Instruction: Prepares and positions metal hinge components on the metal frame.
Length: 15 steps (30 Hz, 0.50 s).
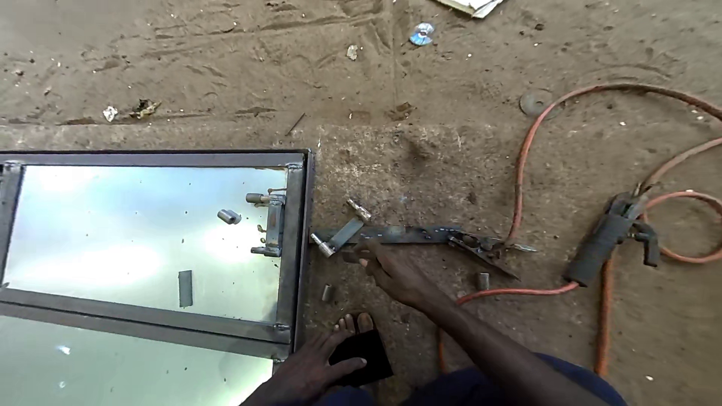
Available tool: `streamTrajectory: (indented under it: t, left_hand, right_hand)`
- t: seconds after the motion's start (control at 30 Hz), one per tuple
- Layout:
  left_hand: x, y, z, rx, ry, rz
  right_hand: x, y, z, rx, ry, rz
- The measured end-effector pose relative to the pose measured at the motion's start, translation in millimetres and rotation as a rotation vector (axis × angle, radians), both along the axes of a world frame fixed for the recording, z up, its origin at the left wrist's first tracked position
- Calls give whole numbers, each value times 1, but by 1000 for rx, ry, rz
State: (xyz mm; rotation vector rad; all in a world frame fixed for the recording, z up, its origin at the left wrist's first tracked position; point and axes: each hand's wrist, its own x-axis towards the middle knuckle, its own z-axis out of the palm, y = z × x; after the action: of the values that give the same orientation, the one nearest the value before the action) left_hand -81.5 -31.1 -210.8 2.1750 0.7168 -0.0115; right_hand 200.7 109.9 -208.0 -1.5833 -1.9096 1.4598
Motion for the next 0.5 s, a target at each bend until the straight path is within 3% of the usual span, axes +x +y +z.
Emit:
streamTrajectory:
  t: [0.17,0.23,0.33,0.5]
  left_hand:
    - [1,0,0,1,-13,18]
    - [2,0,1,-6,-13,30]
    - [1,0,0,3,-13,28]
    - [1,-2,0,-4,14,15]
  right_hand:
    - [18,16,-3,139,-17,-490]
    - [26,40,-11,78,-21,-570]
    - [33,74,-25,-36,-11,-528]
    - [27,109,-16,-64,9,-250]
